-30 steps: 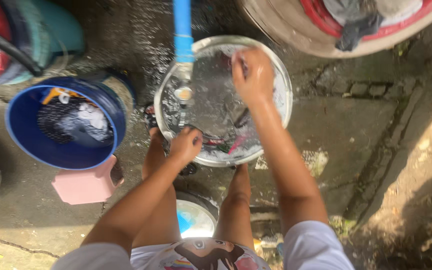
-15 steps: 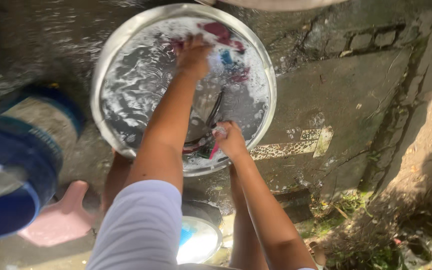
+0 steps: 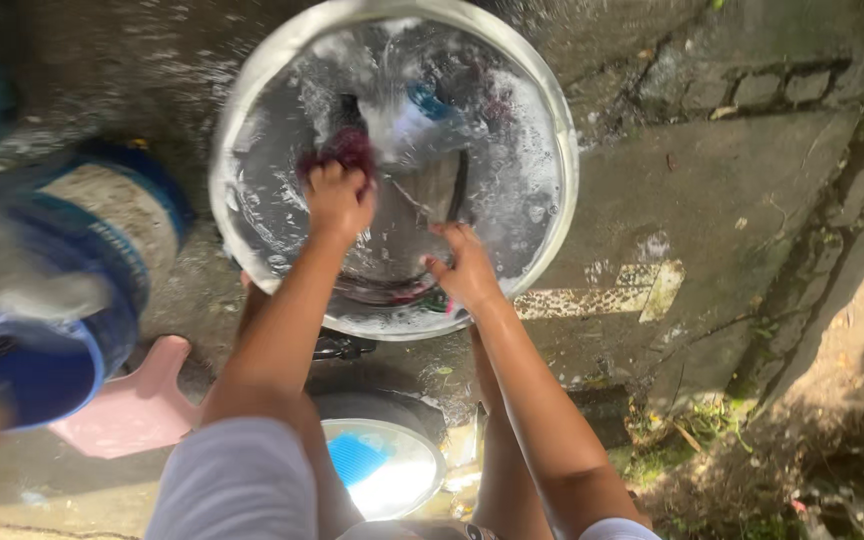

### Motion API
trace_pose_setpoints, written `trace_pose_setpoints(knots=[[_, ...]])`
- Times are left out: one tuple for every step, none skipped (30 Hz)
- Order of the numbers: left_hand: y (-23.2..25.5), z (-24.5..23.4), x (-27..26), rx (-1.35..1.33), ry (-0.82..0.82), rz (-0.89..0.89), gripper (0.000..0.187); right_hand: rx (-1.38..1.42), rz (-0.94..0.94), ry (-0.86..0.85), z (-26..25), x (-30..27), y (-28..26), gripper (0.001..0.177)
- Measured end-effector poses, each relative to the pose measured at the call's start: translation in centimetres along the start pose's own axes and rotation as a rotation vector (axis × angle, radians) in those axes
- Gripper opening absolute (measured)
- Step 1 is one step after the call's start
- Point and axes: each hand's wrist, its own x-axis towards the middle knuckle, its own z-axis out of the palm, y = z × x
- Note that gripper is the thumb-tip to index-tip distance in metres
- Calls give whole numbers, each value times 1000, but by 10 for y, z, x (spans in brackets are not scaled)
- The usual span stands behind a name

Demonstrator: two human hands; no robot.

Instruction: The person scrubs sandals with a brush in a basin of soapy water, then washes and rinses clothes by hand in a metal basin under running water.

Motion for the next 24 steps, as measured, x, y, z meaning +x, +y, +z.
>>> trace_pose_setpoints(knots=[[8, -31, -15, -194, 62, 25, 19, -55, -177, 63, 0, -2, -10, 68], [19, -62, -31, -392, 119, 52, 16, -57, -187, 60, 2, -4, -19, 68], [28, -97, -46, -473, 155, 105, 16, -58, -217, 87, 7, -5, -28, 84], [38, -132, -60, -554, 191, 161, 19, -59, -247, 116, 11, -6, -36, 101], [49, -166, -74, -661, 211, 228, 19, -60, -257, 116, 16, -5, -43, 101], [61, -201, -89, -770, 229, 297, 19, -71, -267, 110, 22, -4, -47, 96], [73, -235, -108, -800, 182, 282, 17, -58, -291, 106, 29, -3, -50, 91], [84, -267, -126, -829, 137, 270, 16, -11, -372, 116, 39, 1, -52, 86], [93, -295, -139, -923, 124, 285, 14, 47, -450, 121, 47, 5, -51, 81], [99, -319, -151, -1017, 111, 301, 12, 109, -529, 131, 54, 8, -50, 76], [102, -342, -165, -1043, 130, 295, 16, 335, -487, 119, 62, 7, -48, 71], [100, -358, -173, -1070, 147, 289, 20, 584, -426, 111, 67, 4, -46, 66], [92, -367, -174, -1068, 156, 293, 20, 1046, -173, 42, 70, -1, -46, 70], [79, -374, -179, -983, 300, 292, 18, 1046, -173, 37, 68, -7, -46, 70], [66, -378, -187, -893, 442, 289, 20, 1011, -186, 53, 64, -13, -49, 67], [52, -375, -190, -903, 450, 223, 25, 972, -214, 86, 57, -20, -57, 65], [39, -366, -193, -913, 459, 157, 30, 885, -297, 125, 49, -31, -67, 63], [27, -355, -197, -818, 374, -66, 28, 801, -383, 168, 40, -47, -79, 62], [15, -340, -199, -715, 284, -284, 27, 720, -475, 201, 30, -63, -92, 60], [4, -319, -191, -1017, 276, -472, 30, 553, -575, 201, 21, -78, -106, 60], [-2, -299, -181, -1318, 261, -664, 34, 350, -686, 205, 13, -93, -121, 59], [-6, -283, -172, -1370, 125, -816, 40, 58, -802, 218, 5, -101, -138, 58], [-9, -270, -161, -1414, -18, -965, 47, 55, -804, 221, 3, -113, -155, 58], [-4, -258, -152, -1508, -60, -1067, 48, 27, -835, 173, 7, -128, -173, 47]])
